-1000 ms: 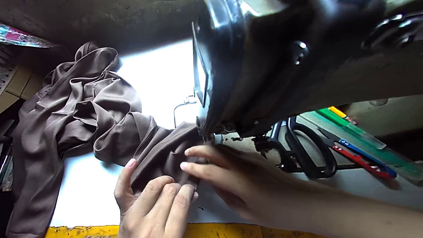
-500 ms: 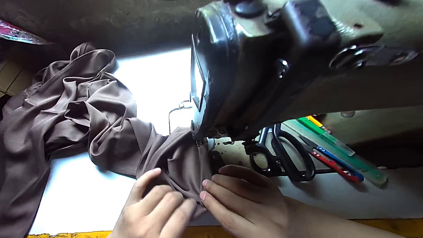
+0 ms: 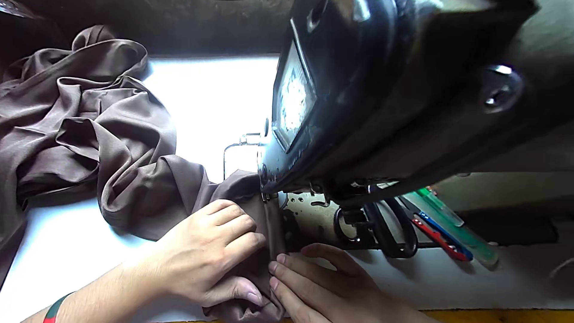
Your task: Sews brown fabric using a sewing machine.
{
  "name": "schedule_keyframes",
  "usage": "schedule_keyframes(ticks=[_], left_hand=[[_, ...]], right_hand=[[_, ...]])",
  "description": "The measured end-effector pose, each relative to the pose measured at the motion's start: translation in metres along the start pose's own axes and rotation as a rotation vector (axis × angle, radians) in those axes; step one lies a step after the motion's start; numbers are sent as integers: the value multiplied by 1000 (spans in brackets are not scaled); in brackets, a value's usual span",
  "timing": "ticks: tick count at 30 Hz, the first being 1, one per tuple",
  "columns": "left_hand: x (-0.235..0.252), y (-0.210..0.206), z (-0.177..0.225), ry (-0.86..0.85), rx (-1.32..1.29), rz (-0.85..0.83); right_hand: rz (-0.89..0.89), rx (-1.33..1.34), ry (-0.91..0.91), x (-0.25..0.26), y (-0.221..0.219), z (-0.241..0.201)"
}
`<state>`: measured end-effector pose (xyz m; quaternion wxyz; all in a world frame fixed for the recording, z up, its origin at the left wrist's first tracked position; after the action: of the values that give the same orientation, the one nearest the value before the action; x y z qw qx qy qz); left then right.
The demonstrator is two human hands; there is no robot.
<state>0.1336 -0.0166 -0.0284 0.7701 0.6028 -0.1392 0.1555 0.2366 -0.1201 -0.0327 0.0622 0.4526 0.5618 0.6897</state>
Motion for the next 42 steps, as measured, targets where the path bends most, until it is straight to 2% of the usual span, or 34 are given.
schedule_keyframes(ticks=[8, 15, 21, 42], left_hand=[[13, -13, -15, 123, 251, -111], [5, -13, -9, 61, 216, -116], [-4, -15, 2, -27, 121, -110], [0, -15, -10, -15, 122, -140]], right_hand=[[5, -4, -33, -1, 0, -1], [-49, -37, -28, 1, -1, -5], [-9, 7, -27, 2, -1, -4], [-13, 14, -73, 3, -4, 2]])
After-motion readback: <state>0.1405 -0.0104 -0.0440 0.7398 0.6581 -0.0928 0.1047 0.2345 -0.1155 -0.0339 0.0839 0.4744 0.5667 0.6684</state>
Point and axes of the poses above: each hand's wrist, its own x-axis towards the middle knuckle, its own y-axis out of the back of the hand, z = x × y, the point moved 9 cm from there along x, towards the middle knuckle, and after that the axes turned 1 degree about -y, right-handed, at the moved point
